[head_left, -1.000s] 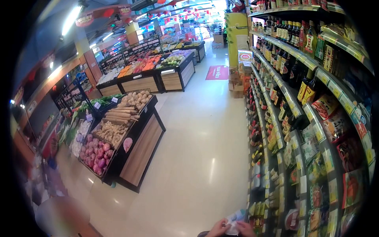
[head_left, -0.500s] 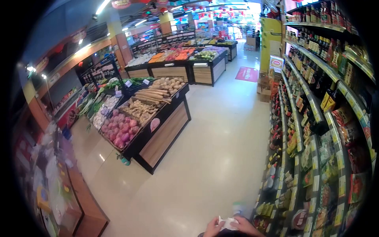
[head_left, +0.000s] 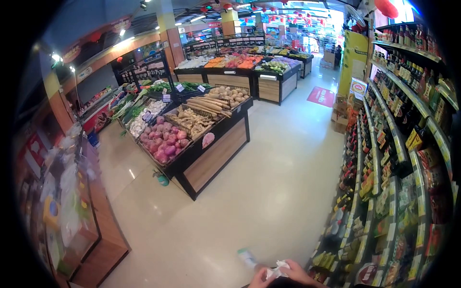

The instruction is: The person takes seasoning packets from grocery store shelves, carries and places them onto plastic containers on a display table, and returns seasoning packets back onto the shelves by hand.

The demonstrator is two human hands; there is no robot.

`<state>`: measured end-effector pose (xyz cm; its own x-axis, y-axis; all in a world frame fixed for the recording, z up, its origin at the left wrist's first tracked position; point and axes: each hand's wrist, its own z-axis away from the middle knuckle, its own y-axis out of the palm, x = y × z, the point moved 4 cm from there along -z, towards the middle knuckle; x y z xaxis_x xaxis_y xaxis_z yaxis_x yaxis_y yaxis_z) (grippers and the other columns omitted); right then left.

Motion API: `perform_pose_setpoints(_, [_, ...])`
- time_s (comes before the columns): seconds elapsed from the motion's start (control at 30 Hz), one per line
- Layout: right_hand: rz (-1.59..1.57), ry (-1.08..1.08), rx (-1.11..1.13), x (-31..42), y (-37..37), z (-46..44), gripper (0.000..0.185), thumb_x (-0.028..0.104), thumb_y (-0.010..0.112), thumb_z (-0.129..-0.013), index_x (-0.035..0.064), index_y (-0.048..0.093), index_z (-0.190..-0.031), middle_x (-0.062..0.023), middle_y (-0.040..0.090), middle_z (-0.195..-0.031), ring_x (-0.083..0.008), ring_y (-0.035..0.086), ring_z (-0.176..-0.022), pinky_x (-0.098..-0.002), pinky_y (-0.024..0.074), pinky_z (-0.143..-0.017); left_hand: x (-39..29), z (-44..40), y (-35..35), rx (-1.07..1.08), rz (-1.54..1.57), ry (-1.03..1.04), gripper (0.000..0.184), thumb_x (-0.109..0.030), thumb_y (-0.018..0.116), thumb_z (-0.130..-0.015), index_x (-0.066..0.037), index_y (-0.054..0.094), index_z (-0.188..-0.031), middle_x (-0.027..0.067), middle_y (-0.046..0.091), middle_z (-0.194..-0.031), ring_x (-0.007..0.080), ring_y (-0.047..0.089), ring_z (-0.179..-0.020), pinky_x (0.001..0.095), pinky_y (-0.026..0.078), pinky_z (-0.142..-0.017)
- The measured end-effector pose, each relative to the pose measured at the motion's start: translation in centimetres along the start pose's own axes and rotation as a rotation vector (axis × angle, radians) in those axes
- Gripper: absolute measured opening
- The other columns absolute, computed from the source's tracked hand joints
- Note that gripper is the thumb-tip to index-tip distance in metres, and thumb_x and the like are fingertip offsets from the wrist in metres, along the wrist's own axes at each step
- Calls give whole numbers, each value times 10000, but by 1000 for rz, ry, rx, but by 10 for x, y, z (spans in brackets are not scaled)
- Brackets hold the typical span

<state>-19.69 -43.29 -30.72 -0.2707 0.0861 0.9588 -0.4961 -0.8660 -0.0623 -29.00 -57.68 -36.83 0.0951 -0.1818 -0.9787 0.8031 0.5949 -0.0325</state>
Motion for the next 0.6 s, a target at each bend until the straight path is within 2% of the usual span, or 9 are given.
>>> perform_pose_setpoints(0.07, [46,-49,1,9,6,-8,260,168,586,-859,8,551,-1061,-55,601,-875,-120,562,-789,-261,465,-707,-31,3,-13,-43,-25,-53,407,-214,649,-837,17,491,-1132,153,582,-1000,201,553,-888,314,473,-743])
perform_pose_setpoints(0.1, [13,-33,-9,4,11,-12,290,151,552,-864,1,535,-1111,-91,597,-971,-170,551,-899,-291,442,-792,-41,1,-21,-74,-49,-112,409,-212,647,-838,12,484,-1139,162,577,-1005,210,553,-888,321,472,-745])
perform_pose_setpoints(0.13, [-20,-17,-21,-1,14,-19,324,134,518,-870,-7,519,-1161,-126,593,-1068,-219,540,-1009,-322,419,-877,-31,-10,-27,-81,-52,-97,409,-212,647,-838,12,484,-1139,162,577,-1005,210,553,-888,321,472,-745])
perform_pose_setpoints(0.2, [-57,-36,-12,3,22,-27,299,73,476,-880,1,522,-1166,-107,590,-1062,-192,530,-1014,-305,417,-879,6,-15,-36,-77,37,-220,402,-215,640,-844,6,473,-1135,146,579,-934,224,555,-856,327,473,-728])
perform_pose_setpoints(0.23, [-131,2,32,12,29,-31,288,64,469,-885,3,525,-1161,-102,590,-1051,-179,533,-1002,-295,420,-871,-8,-16,-44,-103,-32,-121,326,-194,619,-858,-15,486,-1096,98,566,-844,178,549,-752,294,469,-620])
perform_pose_setpoints(0.27, [-211,44,75,16,38,-34,278,56,462,-890,5,528,-1156,-97,589,-1040,-166,535,-991,-284,423,-863,-21,-13,-50,-109,-40,-130,326,-194,619,-858,-15,486,-1096,98,566,-844,178,549,-752,294,469,-620])
perform_pose_setpoints(0.33, [-207,36,185,21,57,-47,270,50,461,-890,9,532,-1147,-88,589,-1027,-154,539,-974,-275,429,-844,-48,-16,-68,-265,73,-24,190,-149,573,-882,-44,508,-1026,46,542,-782,106,506,-650,234,422,-517])
perform_pose_setpoints(0.43, [-159,27,364,57,83,-50,253,36,463,-888,16,541,-1127,-68,586,-1006,-136,545,-944,-257,439,-807,-40,-31,-89,-369,145,60,81,-112,533,-896,-73,503,-960,15,511,-756,60,456,-594,191,370,-468])
perform_pose_setpoints(0.6, [-139,26,508,91,125,-72,240,24,491,-876,36,555,-1106,-53,575,-992,-130,546,-917,-251,443,-780,-70,-53,-131,-382,187,145,45,-89,503,-899,-75,489,-940,30,511,-789,90,479,-672,226,415,-548])
